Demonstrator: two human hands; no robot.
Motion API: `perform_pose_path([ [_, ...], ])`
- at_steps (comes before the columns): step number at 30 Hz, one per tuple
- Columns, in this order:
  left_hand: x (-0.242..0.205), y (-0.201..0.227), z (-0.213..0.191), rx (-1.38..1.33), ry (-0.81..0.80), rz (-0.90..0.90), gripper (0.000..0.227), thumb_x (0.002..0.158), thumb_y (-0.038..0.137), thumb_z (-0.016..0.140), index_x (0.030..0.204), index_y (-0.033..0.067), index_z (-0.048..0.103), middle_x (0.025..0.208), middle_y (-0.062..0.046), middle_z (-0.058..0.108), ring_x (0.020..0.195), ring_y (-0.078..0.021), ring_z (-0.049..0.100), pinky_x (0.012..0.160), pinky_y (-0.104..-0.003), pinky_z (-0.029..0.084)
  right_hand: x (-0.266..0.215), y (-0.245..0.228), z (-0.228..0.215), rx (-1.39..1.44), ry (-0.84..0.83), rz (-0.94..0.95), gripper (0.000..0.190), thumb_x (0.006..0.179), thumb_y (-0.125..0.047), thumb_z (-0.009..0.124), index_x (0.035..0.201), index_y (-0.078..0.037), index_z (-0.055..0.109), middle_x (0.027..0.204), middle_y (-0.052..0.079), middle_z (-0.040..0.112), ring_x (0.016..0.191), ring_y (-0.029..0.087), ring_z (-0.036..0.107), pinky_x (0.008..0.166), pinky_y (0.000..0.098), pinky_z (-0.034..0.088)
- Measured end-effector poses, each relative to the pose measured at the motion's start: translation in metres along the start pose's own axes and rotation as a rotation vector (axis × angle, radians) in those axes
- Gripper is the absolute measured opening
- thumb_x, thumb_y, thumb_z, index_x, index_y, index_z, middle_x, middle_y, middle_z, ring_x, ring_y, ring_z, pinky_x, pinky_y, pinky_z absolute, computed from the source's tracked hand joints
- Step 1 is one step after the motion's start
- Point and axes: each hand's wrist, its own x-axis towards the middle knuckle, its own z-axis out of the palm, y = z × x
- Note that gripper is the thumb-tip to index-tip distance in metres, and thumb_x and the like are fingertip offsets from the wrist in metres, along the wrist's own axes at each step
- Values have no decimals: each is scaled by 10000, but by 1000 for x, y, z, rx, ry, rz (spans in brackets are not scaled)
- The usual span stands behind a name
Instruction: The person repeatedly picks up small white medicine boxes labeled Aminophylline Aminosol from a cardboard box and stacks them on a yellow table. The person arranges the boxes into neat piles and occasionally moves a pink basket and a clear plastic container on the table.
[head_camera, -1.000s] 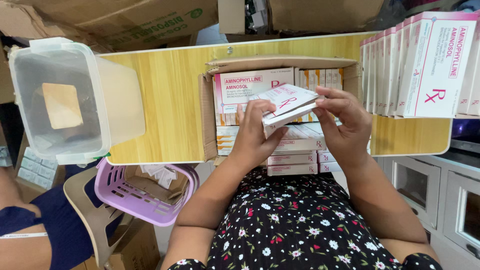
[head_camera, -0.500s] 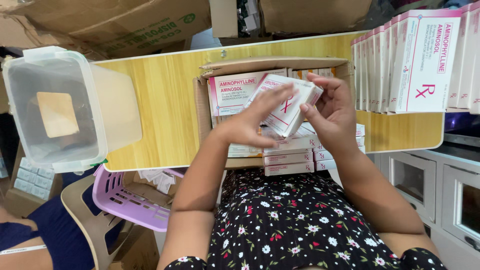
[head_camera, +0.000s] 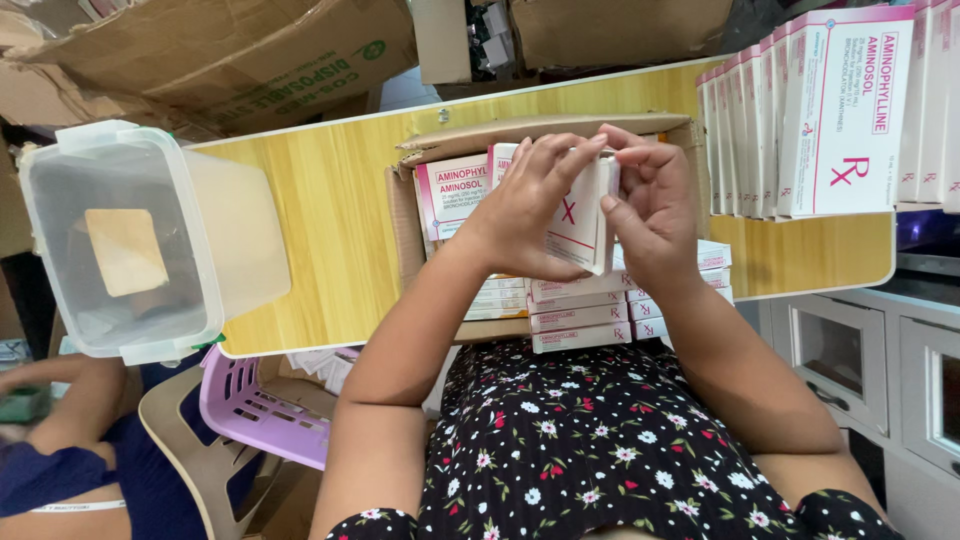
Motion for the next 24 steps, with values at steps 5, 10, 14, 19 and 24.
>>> perform_pose_path([
  [5,-19,0,20,-193,207,50,1239,665,412,944,1624,209,185,1582,-180,342,1503,-386,394,1252,-526,438,-1,-17,13,-349,31,77,342,1000,8,649,1308,-9,501,1378,160,568,1294,212,621,1058,345,582],
  [10,-26,-9,42,-210,379,166,1135,637,383,1018,1531,271,329,1595,-176,341,1502,-395,412,1213,-508,442,4,-22,15,-404,47,156,328,987,-85,726,1259,-5,561,1193,83,664,1129,149,685,914,297,621],
  [14,-28,-13,42,-194,416,118,1094,620,385,1036,1487,259,381,1570,-194,356,1468,-415,433,1215,-516,455,13,-23,18,-463,26,153,333,997,-134,733,1263,-32,561,1162,67,681,1090,139,694,856,290,615],
  [19,-29,-8,42,-108,432,94,1019,588,362,1037,1428,262,468,1546,-192,373,1445,-420,446,1191,-522,468,10,-32,21,-854,-32,-68,231,983,-132,763,1173,-44,668,1179,143,638,986,230,667,768,322,584],
  [24,-26,-6,43,-103,496,-7,972,655,386,1024,1418,244,439,1573,-196,330,1459,-413,426,1195,-517,472,-8,-49,19,-738,-62,63,154,1022,-147,701,1157,-75,720,1255,123,651,1065,230,715,860,325,616],
])
